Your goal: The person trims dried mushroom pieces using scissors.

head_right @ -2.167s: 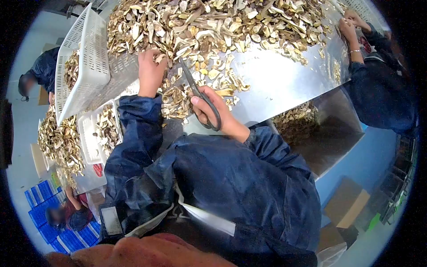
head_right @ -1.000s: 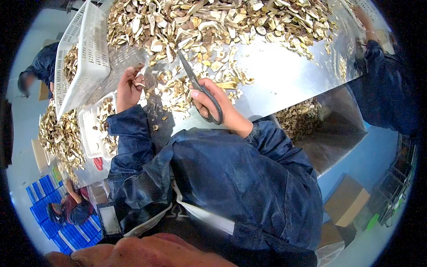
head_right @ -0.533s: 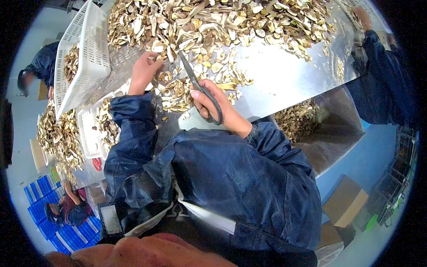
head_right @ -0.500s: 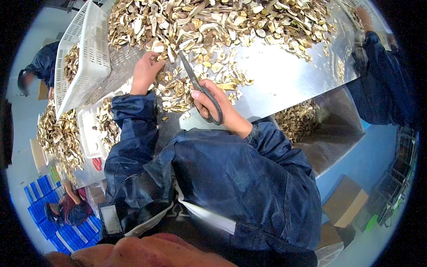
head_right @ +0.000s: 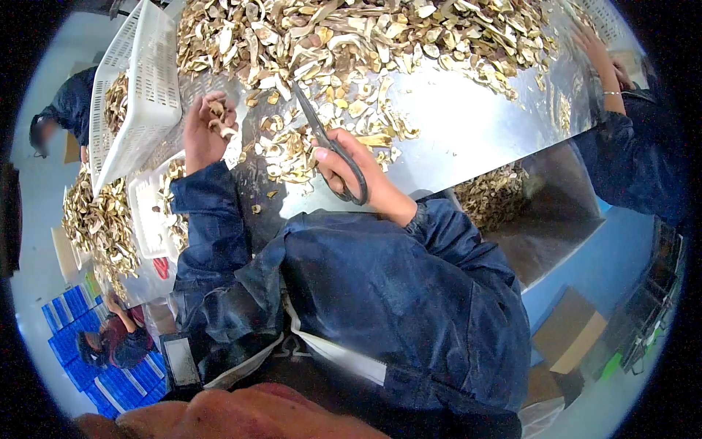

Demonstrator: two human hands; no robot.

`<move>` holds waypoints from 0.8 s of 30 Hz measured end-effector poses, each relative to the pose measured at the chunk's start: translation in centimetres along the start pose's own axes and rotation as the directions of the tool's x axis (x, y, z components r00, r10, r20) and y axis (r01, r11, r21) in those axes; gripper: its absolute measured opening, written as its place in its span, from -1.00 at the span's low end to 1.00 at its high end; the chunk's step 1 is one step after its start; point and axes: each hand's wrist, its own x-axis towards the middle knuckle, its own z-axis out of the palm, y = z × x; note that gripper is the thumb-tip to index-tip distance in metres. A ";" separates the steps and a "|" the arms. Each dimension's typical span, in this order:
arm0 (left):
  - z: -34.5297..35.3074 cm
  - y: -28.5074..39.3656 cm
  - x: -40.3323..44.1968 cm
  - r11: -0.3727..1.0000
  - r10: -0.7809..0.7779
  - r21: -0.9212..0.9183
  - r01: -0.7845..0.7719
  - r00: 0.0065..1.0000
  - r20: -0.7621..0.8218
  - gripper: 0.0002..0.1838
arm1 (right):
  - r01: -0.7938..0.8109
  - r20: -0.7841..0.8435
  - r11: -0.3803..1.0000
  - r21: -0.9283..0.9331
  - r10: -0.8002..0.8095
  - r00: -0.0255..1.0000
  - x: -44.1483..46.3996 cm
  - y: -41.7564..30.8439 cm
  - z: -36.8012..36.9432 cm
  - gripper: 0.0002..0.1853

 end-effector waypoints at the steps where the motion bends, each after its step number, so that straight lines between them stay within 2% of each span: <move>1: -0.7 -0.5 1.4 0.988 0.019 0.152 -0.010 0.998 -0.054 -0.67 | 0.002 0.001 1.000 -0.006 -0.002 1.000 0.0 0.0 0.0 -0.76; 3: -2.0 -1.7 3.9 0.896 0.078 0.444 -0.004 0.986 -0.149 -0.68 | 0.013 0.006 1.000 -0.019 -0.013 1.000 0.0 0.0 0.1 -0.76; 4: -0.2 -2.0 3.9 0.773 0.161 0.634 0.008 0.965 -0.209 -0.68 | 0.021 0.009 0.999 -0.026 -0.021 1.000 0.0 0.1 0.1 -0.76; 5: 0.9 -3.6 5.1 0.340 0.359 0.934 -0.109 0.933 -0.022 -0.66 | 0.034 0.004 0.999 -0.035 -0.034 0.999 -0.1 0.0 0.0 -0.76; 7: 4.4 -3.5 3.6 0.131 0.385 0.988 -0.080 0.923 0.024 -0.69 | 0.045 0.005 0.998 -0.033 -0.045 0.999 -0.1 0.1 0.0 -0.77; 10: 5.1 -4.7 3.2 -0.101 0.414 0.994 -0.035 0.907 0.074 -0.73 | 0.045 0.008 0.999 -0.017 -0.045 0.999 -0.1 0.1 -0.1 -0.77; 13: 4.2 -4.8 2.8 -0.184 0.348 0.982 -0.043 0.931 0.106 -0.75 | 0.030 0.010 1.000 -0.003 -0.030 1.000 -0.1 0.0 -0.1 -0.77; 16: 2.7 -4.8 2.3 -0.070 0.370 0.989 -0.131 0.917 0.148 -0.76 | 0.037 0.024 0.999 -0.010 -0.037 0.999 0.0 0.3 -0.3 -0.76; 19: 2.9 -3.7 1.3 0.109 0.325 0.993 -0.053 0.945 0.015 -0.76 | 0.035 0.024 0.999 -0.017 -0.035 0.999 0.0 0.2 -0.4 -0.76; 23: 4.3 -3.2 1.8 -0.019 0.309 1.000 0.004 0.951 0.002 -0.73 | 0.032 0.020 0.999 -0.010 -0.031 0.999 0.0 0.1 -0.2 -0.77; 24: 4.3 -3.7 2.1 -0.029 0.317 0.999 -0.036 0.947 0.043 -0.72 | 0.029 0.019 1.000 -0.010 -0.029 0.999 -0.1 0.0 -0.1 -0.76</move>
